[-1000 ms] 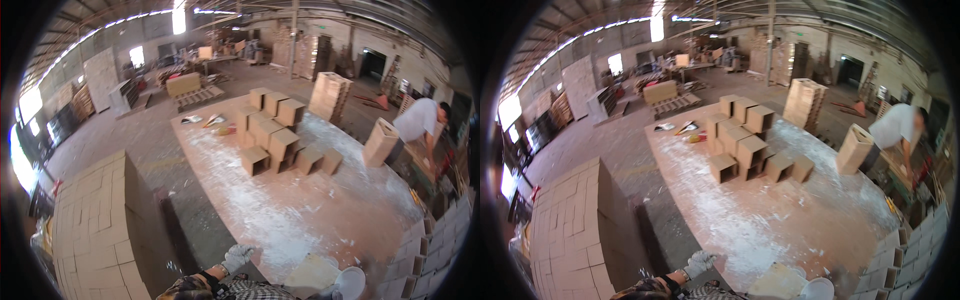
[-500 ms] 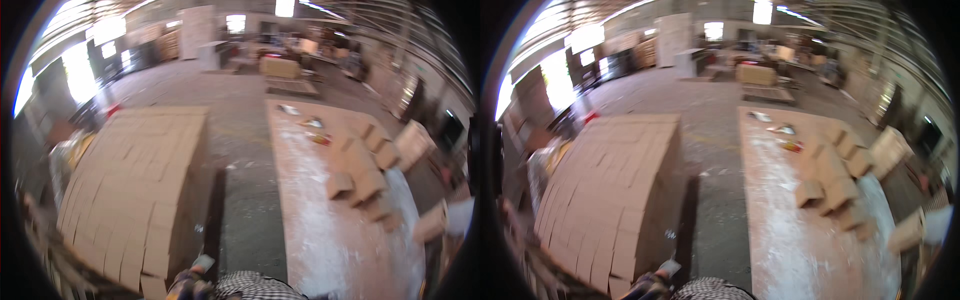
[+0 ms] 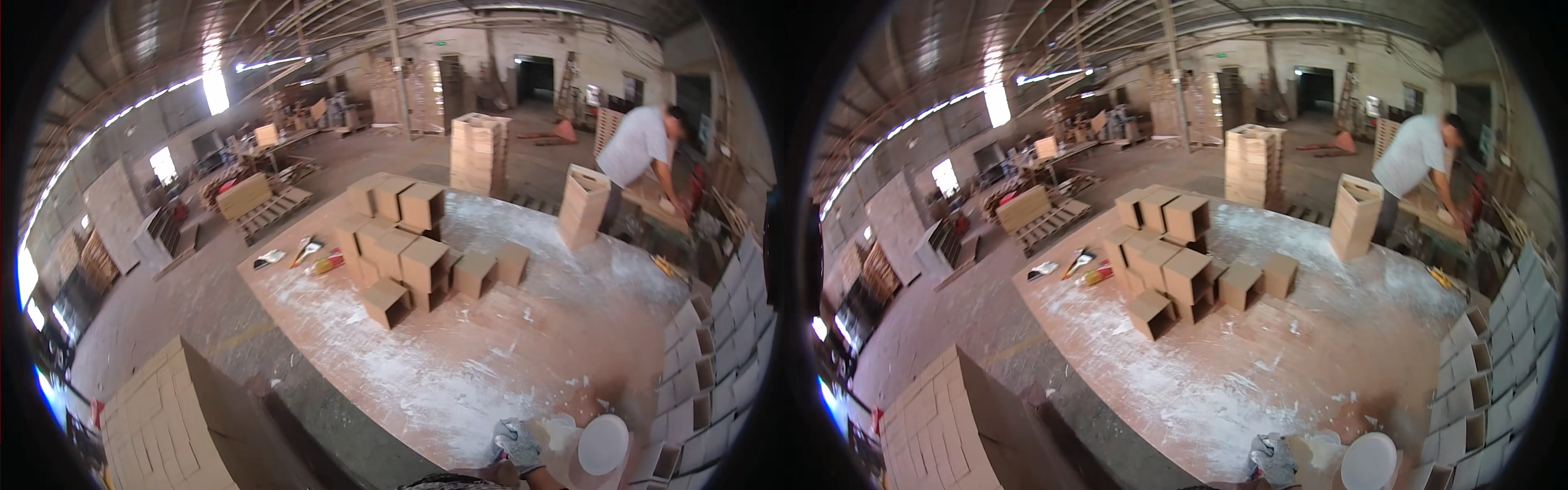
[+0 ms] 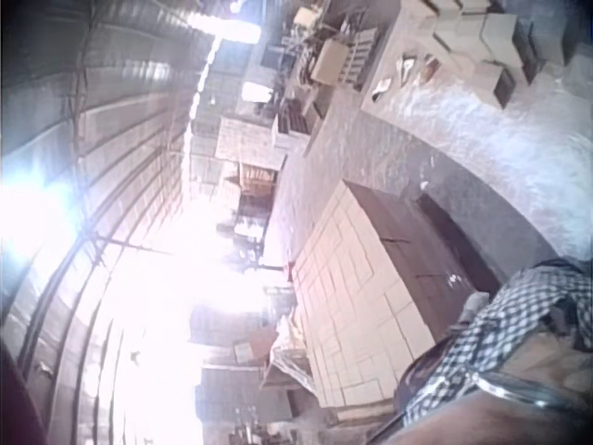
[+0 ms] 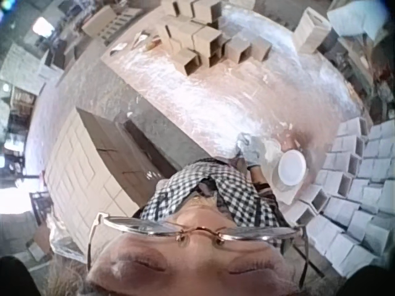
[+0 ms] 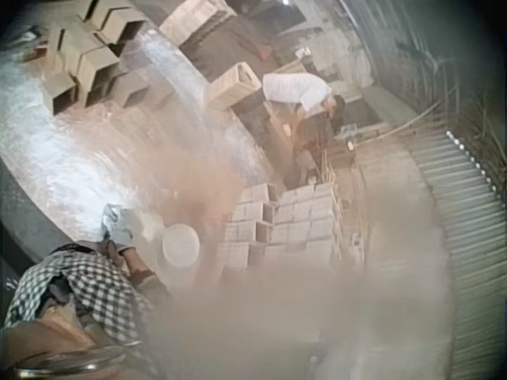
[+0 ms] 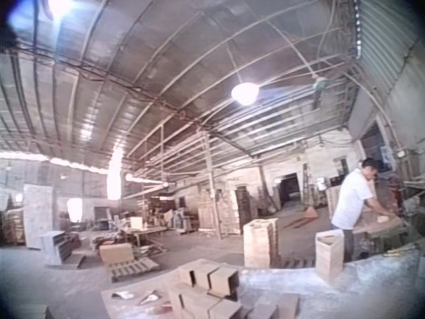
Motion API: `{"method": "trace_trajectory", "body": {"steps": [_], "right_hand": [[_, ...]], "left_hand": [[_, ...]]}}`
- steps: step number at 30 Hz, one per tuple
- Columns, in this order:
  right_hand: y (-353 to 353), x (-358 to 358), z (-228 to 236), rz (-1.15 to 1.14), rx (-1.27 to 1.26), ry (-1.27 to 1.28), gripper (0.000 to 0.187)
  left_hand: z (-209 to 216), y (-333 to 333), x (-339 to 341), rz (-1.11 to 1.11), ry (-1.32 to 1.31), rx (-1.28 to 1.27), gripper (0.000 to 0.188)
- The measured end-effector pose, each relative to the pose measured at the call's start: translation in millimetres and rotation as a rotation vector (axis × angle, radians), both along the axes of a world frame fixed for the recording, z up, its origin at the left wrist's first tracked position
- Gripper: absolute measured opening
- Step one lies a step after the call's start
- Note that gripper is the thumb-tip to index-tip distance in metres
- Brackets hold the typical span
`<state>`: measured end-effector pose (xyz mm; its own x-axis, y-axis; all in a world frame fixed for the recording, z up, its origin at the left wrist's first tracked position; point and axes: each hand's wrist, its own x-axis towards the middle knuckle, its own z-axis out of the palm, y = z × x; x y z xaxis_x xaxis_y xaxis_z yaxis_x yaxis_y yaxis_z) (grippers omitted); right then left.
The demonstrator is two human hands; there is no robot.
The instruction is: The person wipes the interior and exterior surfaces of small cardboard boxes using a cloth. They handle one box at a time, rotating it to clean all sides, then place the finished box into a stack of similar boxes on the right.
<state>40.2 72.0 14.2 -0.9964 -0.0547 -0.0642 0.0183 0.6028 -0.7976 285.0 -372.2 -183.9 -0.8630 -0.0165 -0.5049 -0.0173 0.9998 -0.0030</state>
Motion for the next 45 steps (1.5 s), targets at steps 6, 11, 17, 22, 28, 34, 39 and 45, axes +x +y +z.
{"method": "trace_trajectory", "body": {"steps": [6, 11, 17, 22, 28, 34, 39, 45], "right_hand": [[43.0, 37.3, -65.4, -0.385, -0.064, 0.111, 0.048], [64.5, 66.7, -22.8, -0.564, -0.068, 0.353, 0.037], [91.2, 80.5, 2.0, -0.332, 0.446, 0.381, 0.027], [98.6, 99.6, -0.6, -0.254, 0.440, 0.203, 0.034], [110.6, 99.7, 5.4, -0.165, 0.576, 0.313, 0.038], [97.1, 82.4, 11.6, -0.260, 0.441, 0.397, 0.022], [103.4, 84.7, 2.1, -0.268, 0.485, 0.358, 0.031], [90.2, 40.2, -22.4, 0.007, 0.329, 0.292, 0.034]], "left_hand": [[-1.7, -6.4, 4.4, -0.207, -0.034, -0.058, 0.018], [22.6, 9.8, -54.9, -0.204, -0.044, -0.014, 0.019], [45.9, 23.3, -108.4, -0.246, -0.066, 0.007, 0.020], [42.3, 50.1, -149.7, -0.295, -0.070, 0.041, 0.021], [38.8, 84.4, -187.9, -0.321, -0.067, 0.068, 0.022], [40.7, 63.0, -171.4, -0.244, -0.052, 0.101, 0.023], [27.3, 34.2, -93.8, -0.321, 0.081, 0.125, 0.025], [94.2, 73.0, -19.6, 0.835, 0.117, 0.353, 0.030]]}}
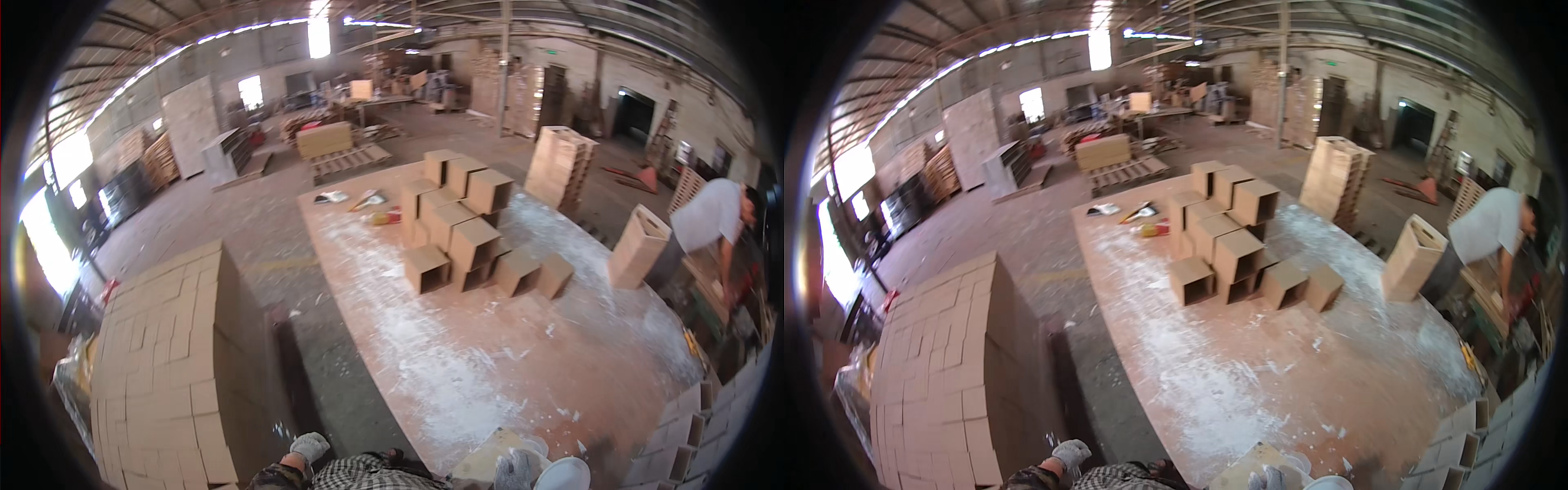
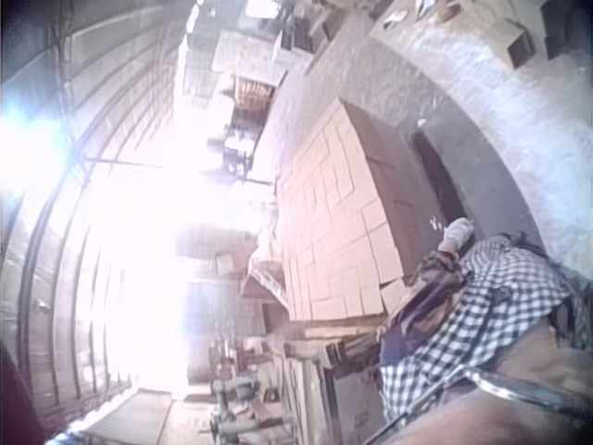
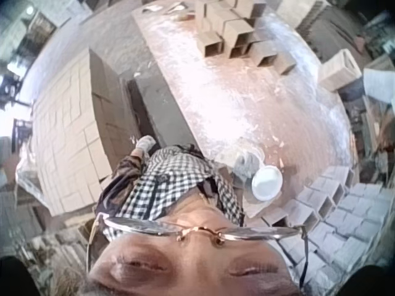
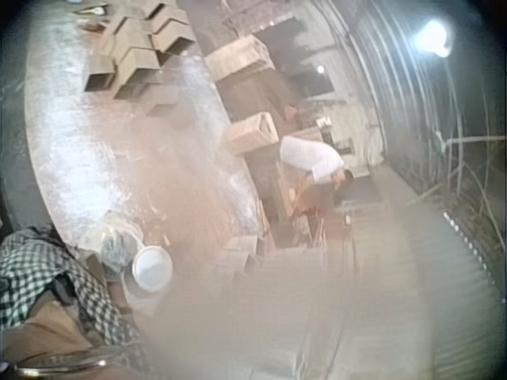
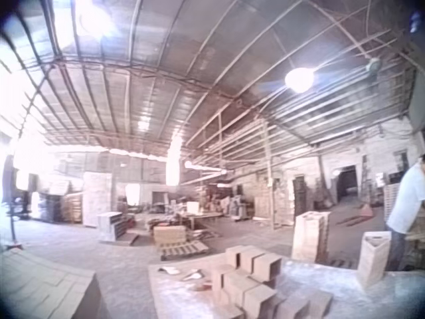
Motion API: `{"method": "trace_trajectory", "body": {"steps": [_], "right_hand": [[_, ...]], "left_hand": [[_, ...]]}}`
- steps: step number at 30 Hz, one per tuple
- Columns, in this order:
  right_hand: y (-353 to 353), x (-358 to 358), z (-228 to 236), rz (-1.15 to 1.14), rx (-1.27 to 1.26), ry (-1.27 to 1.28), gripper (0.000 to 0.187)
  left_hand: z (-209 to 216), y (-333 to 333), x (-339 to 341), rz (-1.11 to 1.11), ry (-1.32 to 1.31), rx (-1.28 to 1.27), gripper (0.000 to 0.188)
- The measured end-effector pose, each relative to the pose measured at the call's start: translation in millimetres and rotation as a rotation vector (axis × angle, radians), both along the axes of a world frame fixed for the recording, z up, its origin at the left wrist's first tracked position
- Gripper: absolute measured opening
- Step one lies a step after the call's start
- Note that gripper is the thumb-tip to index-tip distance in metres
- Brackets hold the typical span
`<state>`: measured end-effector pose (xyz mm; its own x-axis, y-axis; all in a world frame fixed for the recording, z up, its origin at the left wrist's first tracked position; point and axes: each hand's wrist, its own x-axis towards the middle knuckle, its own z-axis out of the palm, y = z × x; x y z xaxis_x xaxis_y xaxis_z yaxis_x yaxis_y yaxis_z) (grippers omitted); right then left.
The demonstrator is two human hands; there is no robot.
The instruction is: The person wipes the interior and exterior surfaces of small cardboard boxes using a cloth. They handle one box at a time, rotating it to clean all sides, then place the finished box into a stack of similar boxes on the right.
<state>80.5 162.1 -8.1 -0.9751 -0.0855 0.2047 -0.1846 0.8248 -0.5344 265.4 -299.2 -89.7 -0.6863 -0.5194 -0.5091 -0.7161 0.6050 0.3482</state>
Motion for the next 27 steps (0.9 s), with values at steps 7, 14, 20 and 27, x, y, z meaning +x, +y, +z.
{"method": "trace_trajectory", "body": {"steps": [7, 14, 20, 27], "right_hand": [[-35.7, -24.2, 2.6, 0.216, 0.019, -0.073, 0.039], [-69.2, -35.0, -7.2, 0.294, 0.076, -0.139, 0.045], [-132.6, -46.8, -30.8, 0.446, 0.120, 0.171, 0.031], [-273.1, -100.7, -20.6, 0.627, 0.177, -0.817, 0.060]], "left_hand": [[-71.7, -7.8, 131.3, -0.490, -0.451, -0.288, 0.025], [-99.5, -29.4, 125.3, -0.347, -0.427, -0.117, 0.024], [-113.3, -107.8, 39.9, -0.407, -0.014, -0.180, 0.020], [-83.9, -197.7, 7.3, 0.348, 0.061, 0.326, 0.026]]}}
